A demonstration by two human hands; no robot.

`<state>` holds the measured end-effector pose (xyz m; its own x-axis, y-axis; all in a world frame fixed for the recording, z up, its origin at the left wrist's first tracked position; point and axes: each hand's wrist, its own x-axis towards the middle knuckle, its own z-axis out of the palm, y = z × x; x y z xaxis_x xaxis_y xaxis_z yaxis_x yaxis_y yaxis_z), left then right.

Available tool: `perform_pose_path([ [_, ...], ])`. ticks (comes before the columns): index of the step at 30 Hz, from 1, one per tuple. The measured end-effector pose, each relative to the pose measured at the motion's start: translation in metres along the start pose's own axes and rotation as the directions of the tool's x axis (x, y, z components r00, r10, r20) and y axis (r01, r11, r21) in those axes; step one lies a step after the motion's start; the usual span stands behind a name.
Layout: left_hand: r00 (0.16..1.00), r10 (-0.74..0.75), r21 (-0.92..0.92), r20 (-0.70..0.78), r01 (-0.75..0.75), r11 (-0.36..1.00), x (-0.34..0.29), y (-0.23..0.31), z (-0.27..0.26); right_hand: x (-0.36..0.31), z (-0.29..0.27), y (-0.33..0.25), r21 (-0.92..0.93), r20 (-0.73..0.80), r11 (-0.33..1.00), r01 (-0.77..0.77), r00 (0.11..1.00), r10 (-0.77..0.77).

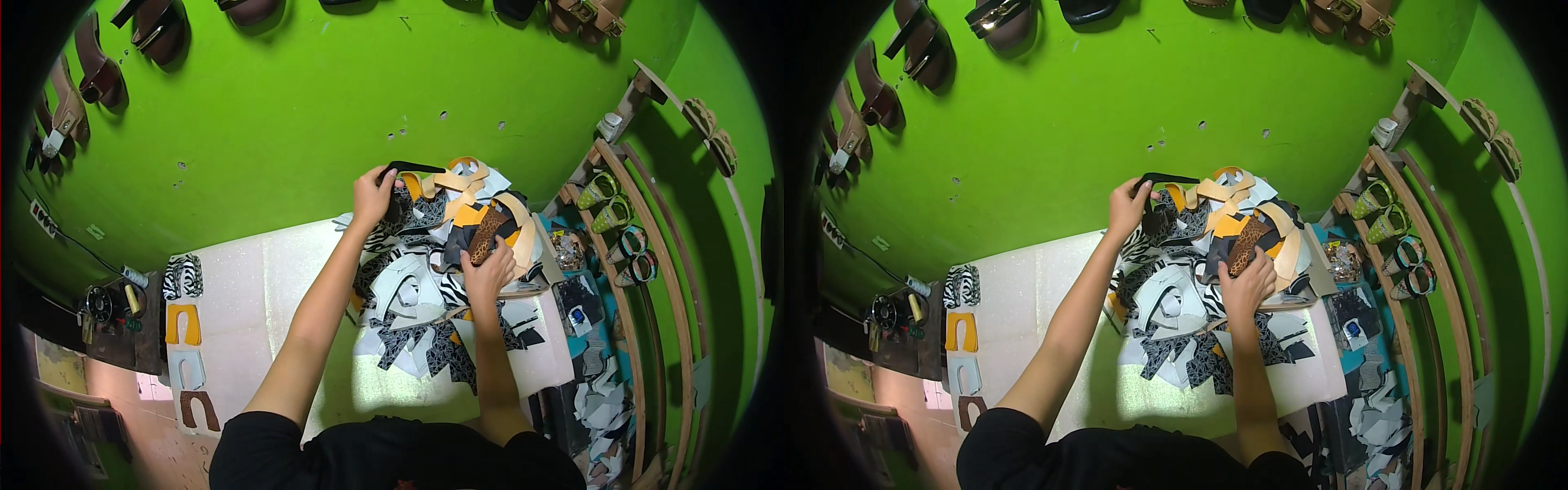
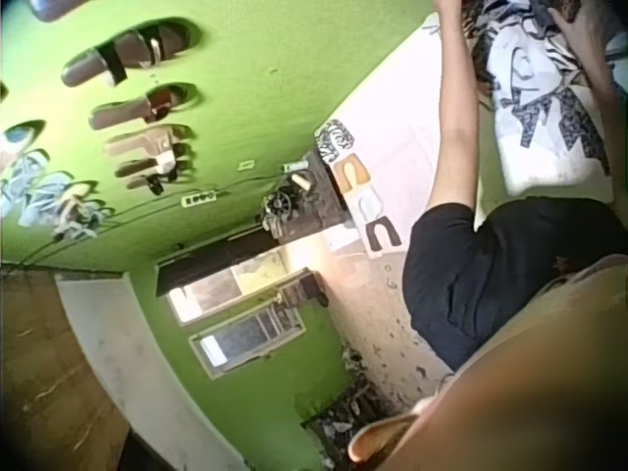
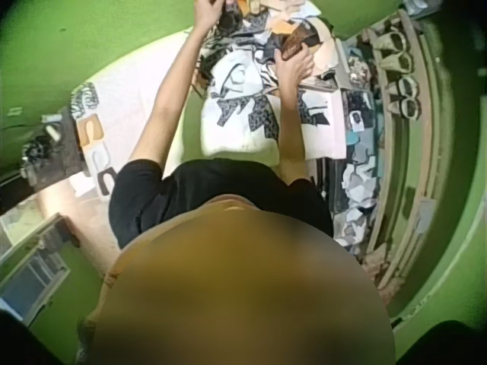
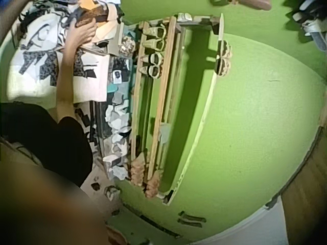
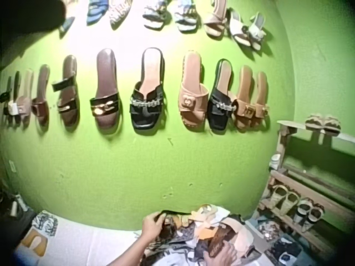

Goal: Organize and sort patterned shoe upper materials.

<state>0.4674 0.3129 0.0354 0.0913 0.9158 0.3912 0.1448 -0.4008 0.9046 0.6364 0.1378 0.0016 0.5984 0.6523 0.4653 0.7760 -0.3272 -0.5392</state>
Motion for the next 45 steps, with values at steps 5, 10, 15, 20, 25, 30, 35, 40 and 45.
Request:
perform_pose_path([
  [5, 0.992, -0.116, -0.124, 0.043, 0.120, 0.985, -0.032, 0.019, -0.014, 0.013, 0.007, 0.011, -0.034, 0.071, 0.999, 0.021, 0.997, -0.019],
  [10, 0.930, -0.326, -0.165, 0.171, 0.353, 0.921, -0.094, 0.019, -0.012, 0.008, 0.008, 0.016, 0.165, 0.036, 0.986, 0.040, 0.998, -0.047],
  [15, 0.846, -0.445, -0.218, 0.295, 0.513, 0.830, -0.148, 0.011, 0.001, -0.010, -0.005, 0.002, 0.479, 0.110, 0.870, 0.113, 0.976, -0.188],
  [20, 0.869, -0.418, -0.299, 0.265, 0.486, 0.821, -0.177, -0.008, 0.011, -0.051, -0.018, -0.018, 0.636, 0.235, 0.762, 0.119, 0.911, -0.338],
  [25, 0.761, -0.585, -0.484, 0.282, 0.639, 0.598, -0.196, 0.022, 0.007, -0.090, -0.025, -0.022, 0.704, 0.456, 0.705, -0.090, 0.817, -0.352],
  [30, 0.822, -0.521, -0.455, 0.228, 0.563, 0.690, -0.210, 0.021, -0.007, -0.133, -0.030, -0.025, 0.788, 0.548, 0.523, -0.324, 0.756, -0.357],
  [35, 0.864, -0.464, -0.369, 0.194, 0.502, 0.782, -0.218, 0.038, -0.030, -0.145, -0.027, -0.006, 0.773, 0.481, 0.580, -0.256, 0.834, -0.272],
  [40, 0.854, -0.426, -0.273, 0.299, 0.505, 0.819, -0.232, 0.061, -0.060, -0.130, -0.030, 0.007, 0.524, 0.284, 0.850, 0.053, 0.930, -0.232],
  [45, 0.850, -0.368, -0.351, 0.377, 0.499, 0.793, -0.251, 0.054, -0.089, -0.135, -0.049, -0.027, 0.551, 0.417, 0.783, 0.287, 0.719, -0.556],
])
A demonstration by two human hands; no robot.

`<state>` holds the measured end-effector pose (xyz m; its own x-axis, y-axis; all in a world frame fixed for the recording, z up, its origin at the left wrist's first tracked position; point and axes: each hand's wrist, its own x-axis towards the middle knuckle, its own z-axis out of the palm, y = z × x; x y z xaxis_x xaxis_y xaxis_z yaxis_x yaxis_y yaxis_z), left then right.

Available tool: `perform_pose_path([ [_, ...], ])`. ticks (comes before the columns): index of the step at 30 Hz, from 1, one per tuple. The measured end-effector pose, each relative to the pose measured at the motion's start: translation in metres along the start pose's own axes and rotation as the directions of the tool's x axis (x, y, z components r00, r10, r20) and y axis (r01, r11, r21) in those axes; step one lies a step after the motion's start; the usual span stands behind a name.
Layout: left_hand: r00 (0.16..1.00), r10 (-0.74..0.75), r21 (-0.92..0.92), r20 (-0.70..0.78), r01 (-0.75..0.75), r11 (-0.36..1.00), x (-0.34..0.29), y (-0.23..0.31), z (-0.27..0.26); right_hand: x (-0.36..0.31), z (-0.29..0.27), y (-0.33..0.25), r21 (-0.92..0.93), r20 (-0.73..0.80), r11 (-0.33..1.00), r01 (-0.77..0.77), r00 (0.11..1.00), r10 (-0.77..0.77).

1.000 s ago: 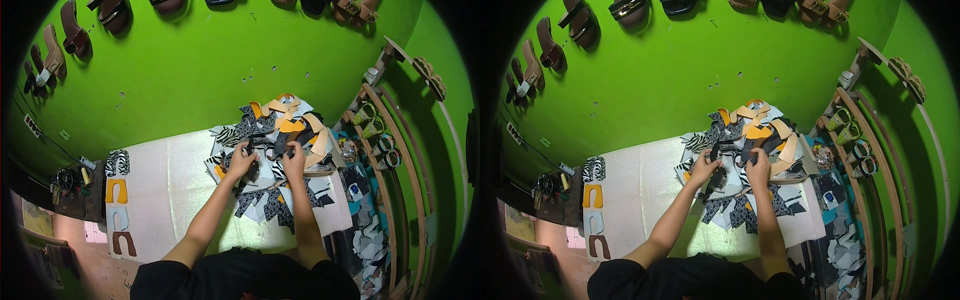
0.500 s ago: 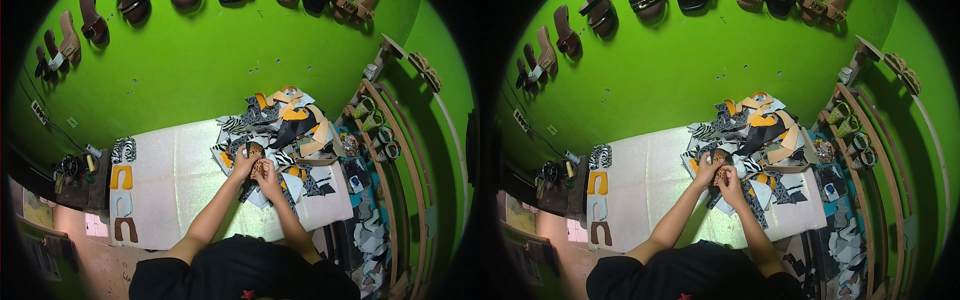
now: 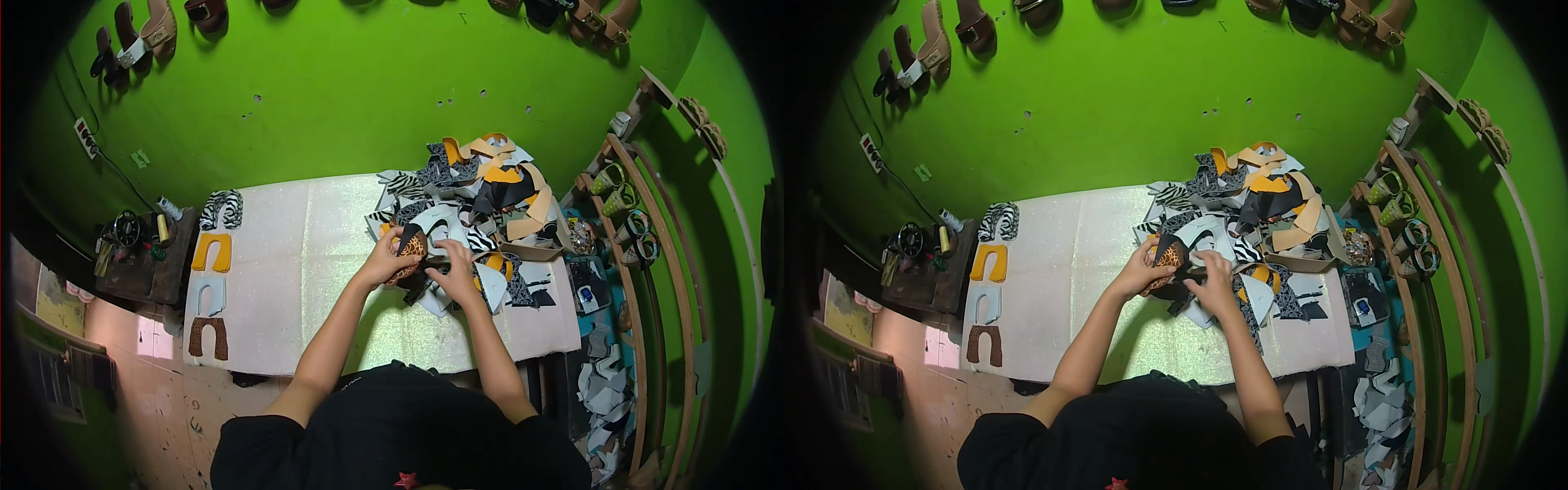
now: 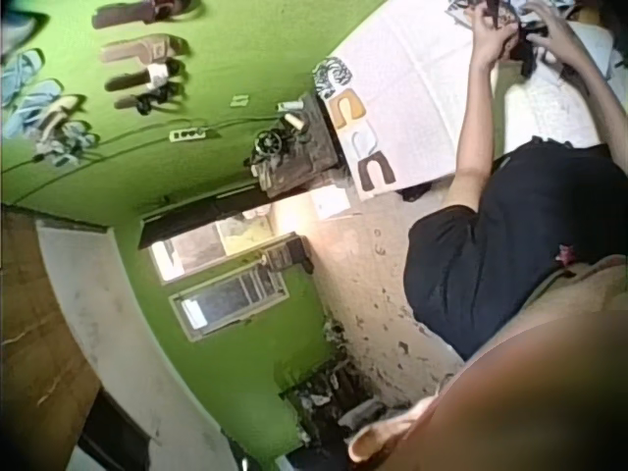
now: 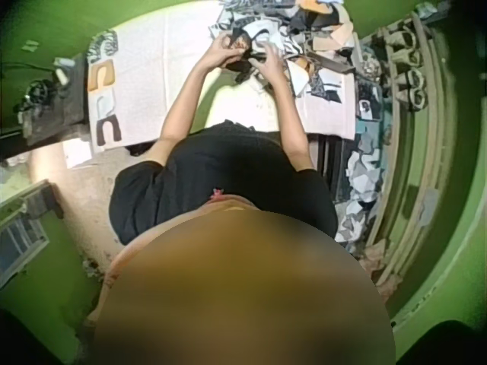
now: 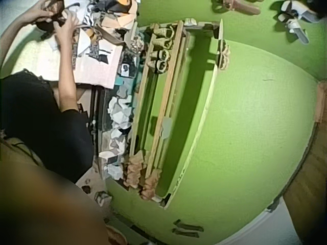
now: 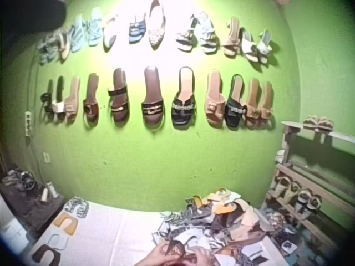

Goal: Organize and sort patterned shoe upper materials.

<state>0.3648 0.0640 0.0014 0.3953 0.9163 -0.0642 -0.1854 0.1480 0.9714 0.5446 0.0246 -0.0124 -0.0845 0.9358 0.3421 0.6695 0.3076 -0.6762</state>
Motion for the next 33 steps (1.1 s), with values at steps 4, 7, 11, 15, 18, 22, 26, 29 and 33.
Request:
perform_pose_path([
  [4, 0.994, 0.002, -0.088, 0.111, 0.008, 0.996, -0.020, 0.017, -0.016, 0.005, 0.018, -0.016, 0.140, 0.126, 0.989, -0.045, 0.992, 0.027],
  [7, 0.986, -0.002, -0.103, 0.165, 0.019, 0.995, -0.039, 0.032, -0.028, 0.010, 0.031, -0.027, 0.318, 0.149, 0.946, -0.068, 0.989, 0.021],
  [11, 0.993, -0.014, -0.101, 0.115, 0.025, 0.995, -0.059, 0.044, -0.048, 0.017, 0.039, -0.047, 0.399, 0.153, 0.916, 0.037, 0.982, -0.106],
  [15, 0.995, 0.001, -0.056, 0.096, 0.004, 0.998, -0.074, 0.043, -0.078, 0.023, 0.045, -0.067, 0.608, 0.248, 0.794, 0.009, 0.948, -0.201],
  [18, 0.995, -0.010, -0.092, 0.101, 0.020, 0.996, -0.087, 0.045, -0.097, 0.025, 0.053, -0.073, 0.796, 0.439, 0.550, -0.254, 0.867, -0.234],
  [22, 0.997, -0.006, -0.149, 0.079, 0.017, 0.989, -0.106, 0.048, -0.115, 0.023, 0.064, -0.092, 0.726, 0.686, 0.196, -0.659, 0.676, -0.268],
  [26, 0.999, -0.042, -0.086, 0.031, 0.045, 0.995, -0.128, 0.054, -0.137, 0.024, 0.091, -0.107, 0.667, 0.684, 0.559, -0.492, 0.701, -0.200],
  [29, 0.998, -0.060, 0.012, 0.007, 0.060, 0.998, -0.141, 0.057, -0.155, 0.024, 0.109, -0.124, 0.612, 0.711, 0.632, -0.475, 0.680, -0.177],
  [33, 0.997, -0.066, 0.043, -0.029, 0.068, 0.997, -0.158, 0.062, -0.174, 0.025, 0.128, -0.137, 0.526, 0.768, 0.611, -0.592, 0.639, -0.042],
])
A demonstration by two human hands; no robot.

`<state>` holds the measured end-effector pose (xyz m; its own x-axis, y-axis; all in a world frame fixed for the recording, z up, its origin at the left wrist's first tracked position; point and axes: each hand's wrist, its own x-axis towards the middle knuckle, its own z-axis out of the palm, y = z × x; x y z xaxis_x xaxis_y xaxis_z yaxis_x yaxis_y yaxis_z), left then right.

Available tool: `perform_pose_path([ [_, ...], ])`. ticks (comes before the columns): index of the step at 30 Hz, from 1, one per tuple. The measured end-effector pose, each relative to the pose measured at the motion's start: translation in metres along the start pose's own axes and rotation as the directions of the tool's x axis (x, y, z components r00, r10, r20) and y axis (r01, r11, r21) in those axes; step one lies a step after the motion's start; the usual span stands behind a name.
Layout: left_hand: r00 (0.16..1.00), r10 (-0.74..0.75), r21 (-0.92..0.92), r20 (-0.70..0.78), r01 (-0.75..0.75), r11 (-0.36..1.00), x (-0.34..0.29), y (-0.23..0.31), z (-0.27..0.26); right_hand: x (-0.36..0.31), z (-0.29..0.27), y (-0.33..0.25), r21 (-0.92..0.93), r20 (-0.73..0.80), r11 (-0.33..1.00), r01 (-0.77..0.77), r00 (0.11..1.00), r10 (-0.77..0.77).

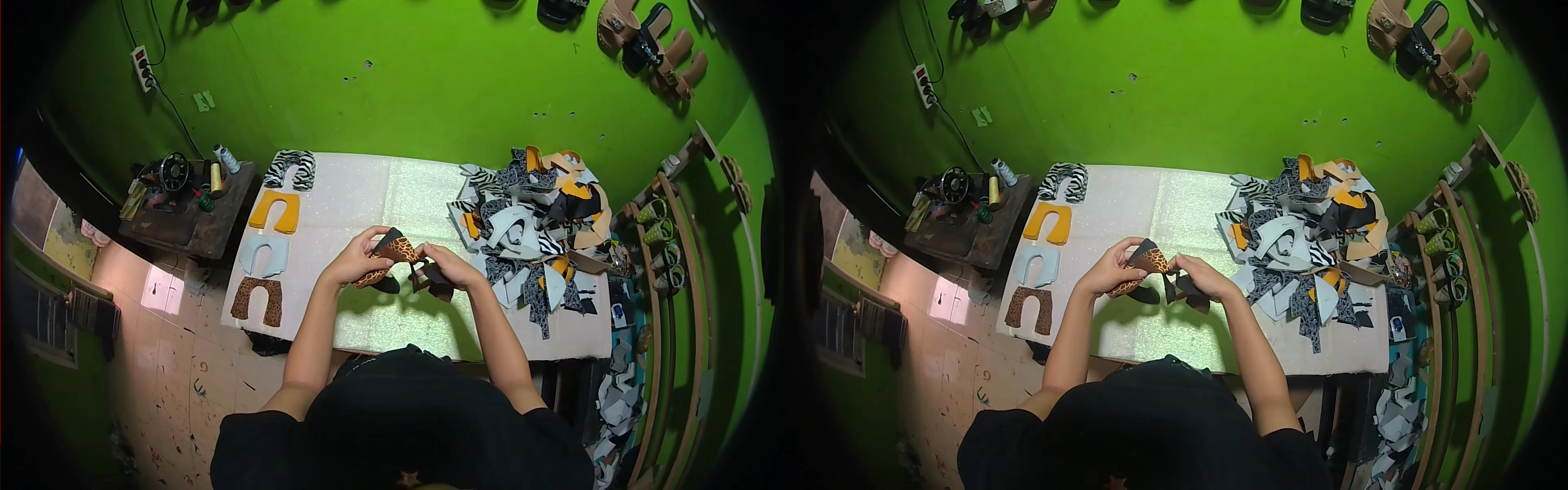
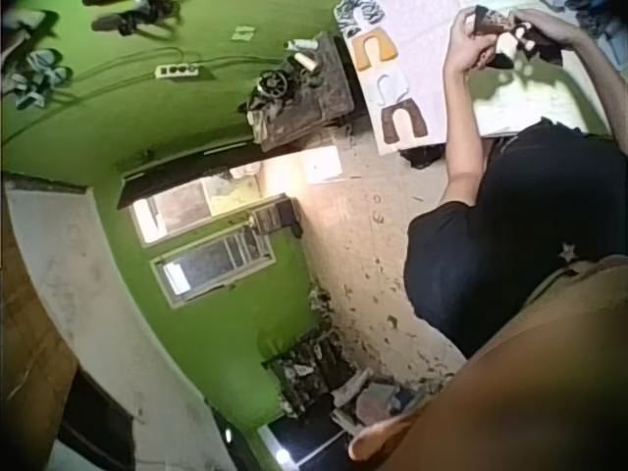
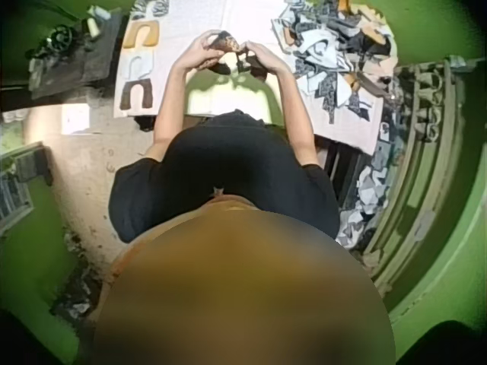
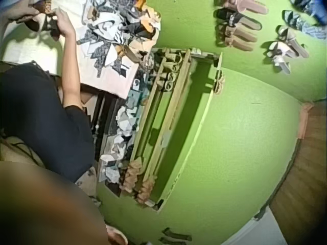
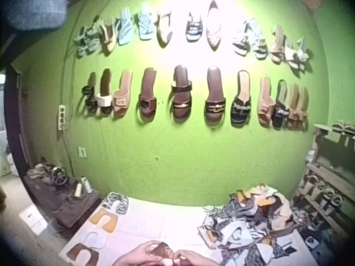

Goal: Organize and sort patterned shoe upper materials.

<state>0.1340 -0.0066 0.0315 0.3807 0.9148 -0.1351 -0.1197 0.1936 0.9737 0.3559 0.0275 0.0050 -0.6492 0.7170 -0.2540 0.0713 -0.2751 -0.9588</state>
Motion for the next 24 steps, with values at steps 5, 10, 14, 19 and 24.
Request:
perform_pose_path([
  [5, 0.999, 0.017, -0.002, -0.028, -0.017, 1.000, -0.011, -0.006, -0.024, 0.009, 0.024, -0.004, -0.023, 0.041, 0.956, -0.291, 0.956, 0.292],
  [10, 0.998, 0.041, -0.027, -0.042, -0.042, 0.999, -0.016, -0.009, -0.042, 0.010, 0.035, -0.004, 0.148, 0.141, 0.955, -0.258, 0.961, 0.237],
  [14, 0.998, 0.068, -0.005, -0.011, -0.068, 0.998, -0.018, -0.013, -0.054, 0.015, 0.040, -0.005, 0.177, 0.047, 0.962, -0.208, 0.978, 0.203],
  [19, 0.993, 0.115, 0.041, 0.001, -0.115, 0.993, -0.021, -0.012, -0.060, 0.021, 0.046, 0.006, 0.278, -0.258, 0.960, -0.038, 0.959, 0.113],
  [24, 0.996, 0.082, 0.084, 0.042, -0.086, 0.993, -0.020, -0.018, -0.070, 0.020, 0.050, 0.013, 0.248, -0.374, 0.968, 0.044, 0.926, 0.054],
])
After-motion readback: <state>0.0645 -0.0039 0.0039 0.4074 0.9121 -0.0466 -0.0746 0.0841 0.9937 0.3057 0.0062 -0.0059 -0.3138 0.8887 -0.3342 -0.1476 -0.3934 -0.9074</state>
